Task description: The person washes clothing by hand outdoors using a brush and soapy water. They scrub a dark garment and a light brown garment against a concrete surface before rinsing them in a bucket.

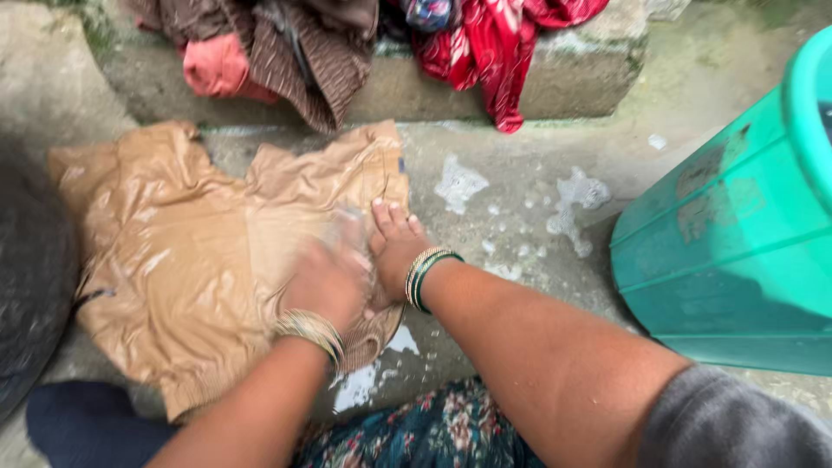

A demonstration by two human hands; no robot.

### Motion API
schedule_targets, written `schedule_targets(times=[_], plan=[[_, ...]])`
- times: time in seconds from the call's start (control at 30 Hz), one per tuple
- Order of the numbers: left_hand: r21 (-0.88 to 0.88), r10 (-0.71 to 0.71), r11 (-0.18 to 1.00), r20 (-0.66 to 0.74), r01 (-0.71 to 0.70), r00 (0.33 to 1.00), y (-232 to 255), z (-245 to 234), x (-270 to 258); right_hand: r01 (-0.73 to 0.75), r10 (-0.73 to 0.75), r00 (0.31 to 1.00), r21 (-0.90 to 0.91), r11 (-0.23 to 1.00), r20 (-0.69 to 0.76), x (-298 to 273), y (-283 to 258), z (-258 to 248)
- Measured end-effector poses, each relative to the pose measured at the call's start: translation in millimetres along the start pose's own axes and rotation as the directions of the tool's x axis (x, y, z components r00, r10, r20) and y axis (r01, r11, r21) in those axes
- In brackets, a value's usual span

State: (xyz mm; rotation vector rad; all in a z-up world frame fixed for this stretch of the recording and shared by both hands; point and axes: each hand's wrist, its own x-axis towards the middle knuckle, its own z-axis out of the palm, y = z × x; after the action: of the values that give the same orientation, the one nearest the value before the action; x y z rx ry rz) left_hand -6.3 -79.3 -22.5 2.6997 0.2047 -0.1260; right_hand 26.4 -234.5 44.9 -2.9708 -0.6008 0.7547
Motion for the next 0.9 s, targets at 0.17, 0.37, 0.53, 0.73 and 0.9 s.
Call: schedule_targets(times=[0.17, 0.37, 0.53, 0.73, 0.9], plan=[[0.327, -0.197, 0.936, 0.184, 0.129, 0.963, -32.7, -91.6, 14.7, 0.072, -0.076, 0.997, 0.094, 0.993, 0.033, 4.5, 20.2, 15.9], [0.285, -0.230, 0.932, -0.016, 0.225, 0.973, -62.4, -111.5, 61.1, -0.131, 0.429, 0.829, 0.620, 0.773, -0.359, 25.9, 24.7, 3.9], [0.290, -0.077, 0.956, 0.130, 0.036, 0.989, -50.2, -82.6, 5.0, -0.166, 0.347, 0.901, 0.533, 0.830, -0.260, 39.4, 40.6, 2.1], [-0.065, -0.070, 0.994, 0.191, 0.084, 0.979, -30.9, -99.4, 45.9, 0.069, -0.049, 0.992, 0.177, 0.982, -0.117, 22.2, 1.5, -5.4], [0.207, 0.674, 0.695, 0.146, -0.688, 0.724, -10.6, -56.0, 33.4, 0.447, -0.385, 0.826, -0.062, 0.892, 0.413, -56.1, -75.6, 12.7]])
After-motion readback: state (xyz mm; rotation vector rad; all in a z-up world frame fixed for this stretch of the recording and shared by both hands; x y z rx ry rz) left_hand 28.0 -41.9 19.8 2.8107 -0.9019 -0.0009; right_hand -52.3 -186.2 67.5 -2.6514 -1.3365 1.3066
